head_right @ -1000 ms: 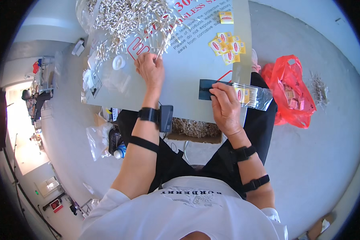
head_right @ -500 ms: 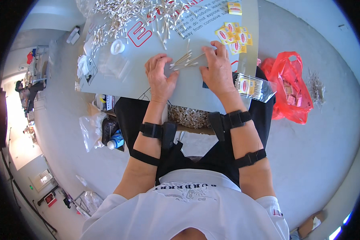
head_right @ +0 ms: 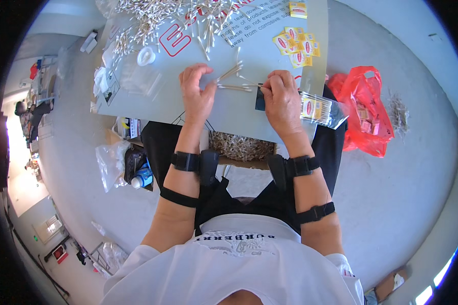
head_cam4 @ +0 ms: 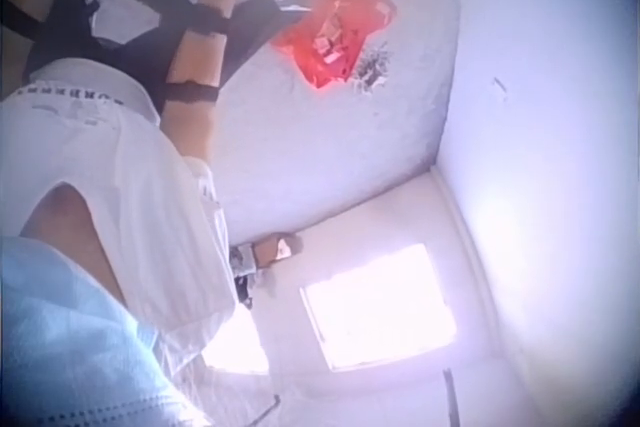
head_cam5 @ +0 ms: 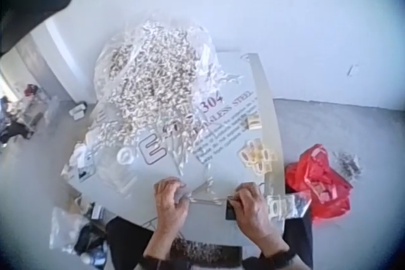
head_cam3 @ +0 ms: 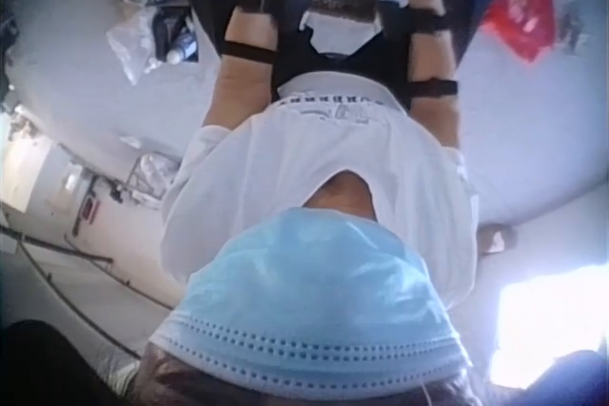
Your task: The person is manually packaging cotton swabs into small plastic packets and then organizing them into a row on a guide.
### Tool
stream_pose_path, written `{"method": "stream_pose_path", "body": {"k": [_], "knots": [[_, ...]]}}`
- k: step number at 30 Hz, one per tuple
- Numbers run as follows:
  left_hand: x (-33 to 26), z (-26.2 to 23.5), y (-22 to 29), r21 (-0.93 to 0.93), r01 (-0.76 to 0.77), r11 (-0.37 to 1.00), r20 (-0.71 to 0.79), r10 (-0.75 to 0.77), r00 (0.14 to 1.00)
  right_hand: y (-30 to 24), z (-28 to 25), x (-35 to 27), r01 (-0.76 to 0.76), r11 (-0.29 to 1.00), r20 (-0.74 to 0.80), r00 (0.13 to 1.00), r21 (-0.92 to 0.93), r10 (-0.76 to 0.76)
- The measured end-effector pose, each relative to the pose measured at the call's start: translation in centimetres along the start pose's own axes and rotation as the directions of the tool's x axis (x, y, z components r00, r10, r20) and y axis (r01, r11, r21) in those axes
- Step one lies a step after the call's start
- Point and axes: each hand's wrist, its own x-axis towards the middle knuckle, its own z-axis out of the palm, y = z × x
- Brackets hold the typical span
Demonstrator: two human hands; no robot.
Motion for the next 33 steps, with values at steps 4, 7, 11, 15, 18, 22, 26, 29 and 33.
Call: {"method": "stream_pose_path", "body": {"k": [4, 7, 11, 15, 18, 22, 26, 29, 33], "knots": [[4.1, 1.3, 2.7, 0.185, 0.038, 0.982, 0.166, -0.069, 0.984, -0.5, 0.5, -1.3, -0.019, 1.000, -0.015, 1.000, 0.003, 0.019], [7.0, 3.2, 3.9, 0.245, 0.105, 0.964, 0.447, -0.209, 0.870, -1.1, 0.7, -1.2, -0.041, 0.996, -0.086, 0.996, -0.073, 0.035], [8.3, 4.4, 2.5, 0.221, 0.054, 0.974, 0.417, -0.145, 0.897, -0.9, 1.3, -0.9, -0.009, 0.994, -0.044, 0.999, -0.111, 0.004], [8.2, 4.7, 0.8, -0.038, 0.098, 0.994, 0.082, -0.094, 0.992, -1.1, 1.4, -0.5, 0.019, 0.996, -0.030, 0.999, -0.086, -0.022], [7.9, 4.2, 0.4, -0.171, 0.029, 0.985, -0.142, -0.054, 0.988, -0.9, 1.3, -0.5, 0.013, 0.996, -0.032, 0.999, -0.085, -0.015], [7.6, 2.7, 0.2, -0.162, 0.182, 0.970, -0.003, -0.185, 0.983, -0.8, 1.3, -0.5, -0.005, 0.995, -0.063, 0.998, -0.095, -0.001], [8.5, 3.0, 0.3, -0.019, -0.077, 0.997, -0.013, 0.077, 0.997, -1.0, 1.6, -0.7, -0.004, 0.997, -0.084, 0.996, -0.077, -0.003], [9.7, 3.0, 0.8, 0.220, -0.216, 0.951, 0.081, 0.203, 0.976, -0.8, 1.5, -0.7, -0.020, 0.997, -0.088, 0.996, -0.075, 0.013], [11.3, 2.0, 0.0, 0.325, -0.277, 0.904, 0.251, 0.200, 0.947, -1.0, 1.4, -0.9, -0.036, 0.999, -0.087, 0.996, -0.019, 0.034]]}}
